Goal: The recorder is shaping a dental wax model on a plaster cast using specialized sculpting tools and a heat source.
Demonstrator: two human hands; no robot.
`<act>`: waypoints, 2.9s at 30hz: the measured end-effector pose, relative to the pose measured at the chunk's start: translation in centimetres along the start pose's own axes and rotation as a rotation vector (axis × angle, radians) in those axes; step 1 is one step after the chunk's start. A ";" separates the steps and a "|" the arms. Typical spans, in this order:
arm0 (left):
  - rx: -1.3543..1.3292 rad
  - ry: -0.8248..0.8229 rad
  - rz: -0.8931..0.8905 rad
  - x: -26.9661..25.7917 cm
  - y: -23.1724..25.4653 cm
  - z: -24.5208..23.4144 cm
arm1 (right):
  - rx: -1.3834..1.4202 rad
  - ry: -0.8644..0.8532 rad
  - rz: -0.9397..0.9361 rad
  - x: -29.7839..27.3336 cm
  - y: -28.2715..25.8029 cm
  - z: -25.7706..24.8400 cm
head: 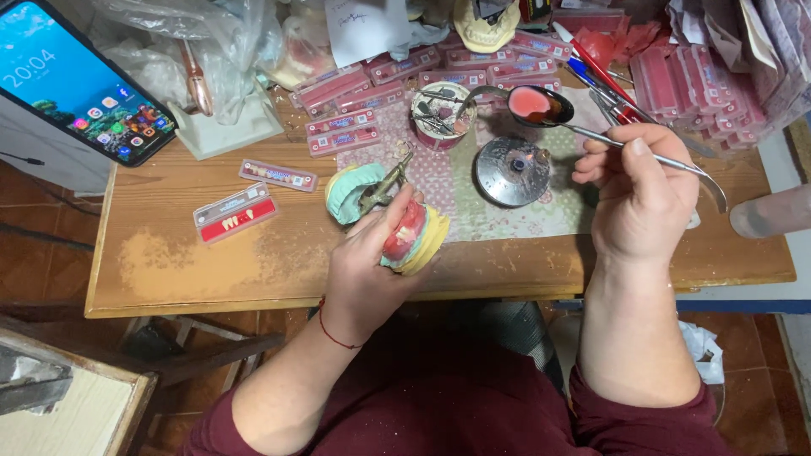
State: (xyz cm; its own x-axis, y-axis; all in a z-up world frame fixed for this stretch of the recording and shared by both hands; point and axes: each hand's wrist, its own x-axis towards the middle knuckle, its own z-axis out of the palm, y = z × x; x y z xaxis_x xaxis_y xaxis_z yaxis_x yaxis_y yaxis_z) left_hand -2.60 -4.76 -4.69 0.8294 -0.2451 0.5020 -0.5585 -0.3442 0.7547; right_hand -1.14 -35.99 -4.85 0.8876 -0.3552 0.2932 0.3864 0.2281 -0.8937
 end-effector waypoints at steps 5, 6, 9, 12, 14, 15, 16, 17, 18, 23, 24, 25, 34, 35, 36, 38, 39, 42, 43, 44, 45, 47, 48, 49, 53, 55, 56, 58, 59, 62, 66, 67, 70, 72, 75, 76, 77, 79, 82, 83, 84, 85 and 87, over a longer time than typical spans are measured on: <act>0.042 0.023 0.048 -0.1 -0.3 0.3 | 0.071 -0.002 0.018 -1.2 0.8 -0.7; 0.040 0.026 0.046 -0.2 -0.3 0.4 | 0.089 0.000 0.065 -1.3 1.2 -1.0; 0.008 0.003 0.031 -0.1 -0.3 0.3 | 0.130 0.032 0.099 -1.5 1.4 -0.8; 0.043 0.017 0.055 -0.2 -0.4 0.4 | 0.080 0.046 0.128 -1.4 1.5 -0.8; 0.040 0.014 0.049 -0.3 -0.4 0.4 | 0.076 0.044 0.121 -1.5 1.5 -0.7; 0.038 0.012 0.045 -0.3 -0.4 0.3 | 0.075 0.042 0.112 -1.5 1.5 -0.5; 0.040 0.015 0.043 -0.2 -0.4 0.3 | 0.075 0.038 0.113 -1.4 1.5 -0.6; 0.037 0.008 0.035 -0.2 -0.4 0.3 | 0.075 0.038 0.112 -1.5 1.5 -0.7; 0.034 0.002 0.028 -0.3 -0.4 0.2 | 0.075 0.038 0.110 -1.5 1.6 -0.7; 0.026 0.014 0.036 -0.4 -0.4 0.1 | 0.079 0.023 0.101 -1.8 2.0 -1.1; 0.020 0.005 0.027 -0.4 -0.4 0.0 | 0.078 0.016 0.079 -1.9 2.1 -1.0; 0.026 0.012 0.020 -0.5 -0.4 0.0 | 0.081 0.007 0.085 -2.3 1.5 0.0; 0.062 0.011 0.037 -0.5 -0.4 -0.1 | 0.089 -0.302 0.102 -9.0 0.1 6.7; 0.058 0.018 0.052 -0.5 -0.5 -0.1 | 0.014 -0.337 0.056 -9.2 0.1 7.1; 0.054 0.025 0.066 -0.5 -0.5 -0.1 | -0.061 -0.372 0.010 -9.4 0.1 7.6; 0.048 0.032 0.066 -0.5 -0.6 -0.1 | -0.096 -0.385 -0.019 -9.5 0.2 7.7; 0.041 0.033 0.069 -0.6 -0.6 -0.1 | -0.130 -0.391 -0.049 -9.6 0.3 7.8; 0.028 0.027 0.071 -0.6 -0.7 -0.2 | -0.406 -0.420 -0.206 -9.3 0.0 8.0; 0.027 0.027 0.070 -0.6 -0.7 -0.2 | -0.407 -0.420 -0.205 -9.1 -0.1 8.0; 0.032 0.024 0.070 -0.6 -0.7 -0.3 | -0.444 -0.466 -0.284 -9.0 -0.2 8.0; 0.037 0.021 0.071 -0.6 -0.7 -0.3 | -0.480 -0.511 -0.363 -8.8 -0.3 8.0; 0.038 0.018 0.072 -0.6 -0.7 -0.3 | -0.483 -0.526 -0.351 -8.8 -0.4 8.0; 0.040 0.014 0.075 -0.6 -0.7 -0.3 | -0.486 -0.540 -0.339 -8.8 -0.5 8.0; 0.041 0.016 0.075 -0.6 -0.7 -0.3 | -0.485 -0.542 -0.340 -8.8 -0.4 8.0; 0.032 0.031 0.075 -0.5 -0.6 -0.3 | -0.454 -0.504 -0.407 -9.0 0.3 7.9; 0.034 0.034 0.079 -0.6 -0.7 -0.2 | -0.425 -0.482 -0.414 -9.1 0.6 7.9; 0.028 0.039 0.082 -0.6 -0.7 -0.2 | -0.403 -0.501 -0.409 -9.1 0.7 8.0; 0.022 0.045 0.087 -0.6 -0.7 -0.2 | -0.382 -0.519 -0.406 -9.1 0.9 8.1; 0.026 0.044 0.085 -0.6 -0.7 -0.2 | -0.361 -0.518 -0.384 -9.1 1.0 8.0; 0.027 0.040 0.078 -0.6 -0.5 -0.3 | -0.344 -0.482 -0.333 -9.4 1.2 7.9; 0.028 0.036 0.083 -0.6 -0.6 -0.4 | -0.313 -0.467 -0.292 -9.3 1.1 8.2; 0.028 0.036 0.083 -0.6 -0.6 -0.3 | -0.313 -0.467 -0.291 -9.2 1.1 8.1; 0.035 0.044 0.084 -0.6 -0.6 -0.2 | -0.395 -0.479 -0.355 -9.0 1.0 7.9; 0.039 0.037 0.083 -0.6 -0.5 -0.3 | -0.522 -0.514 -0.428 -8.9 0.7 7.7; 0.035 0.041 0.089 -0.6 -0.6 -0.2 | -0.515 -0.543 -0.441 -8.7 0.6 7.4; 0.036 0.041 0.089 -0.6 -0.6 -0.3 | -0.515 -0.543 -0.442 -8.7 0.6 7.4; 0.029 0.037 0.093 -0.6 -0.6 -0.3 | -0.508 -0.530 -0.451 -8.7 0.6 7.4; 0.022 0.033 0.097 -0.6 -0.7 -0.3 | -0.500 -0.517 -0.461 -8.8 0.4 7.5; 0.047 0.036 0.115 -0.6 -0.7 -0.3 | -0.511 -0.539 -0.496 -8.7 0.1 7.6; 0.046 0.039 0.116 -0.6 -0.8 -0.2 | -0.535 -0.547 -0.522 -8.8 0.1 7.5; 0.045 0.042 0.118 -0.6 -0.8 -0.2 | -0.559 -0.555 -0.548 -8.8 0.1 7.5; 0.045 0.042 0.117 -0.6 -0.8 -0.2 | -0.559 -0.555 -0.548 -8.8 0.0 7.6; 0.035 0.038 0.113 -0.6 -0.8 -0.2 | -0.583 -0.506 -0.517 -8.7 0.0 7.9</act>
State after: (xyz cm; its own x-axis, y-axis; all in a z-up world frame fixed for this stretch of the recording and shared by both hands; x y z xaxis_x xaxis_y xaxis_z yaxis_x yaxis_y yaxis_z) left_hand -2.62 -4.16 -5.51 0.7604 -0.2499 0.5995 -0.6483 -0.3479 0.6773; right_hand -6.92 -25.77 -4.70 0.6969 0.1838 0.6932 0.6993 -0.3883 -0.6002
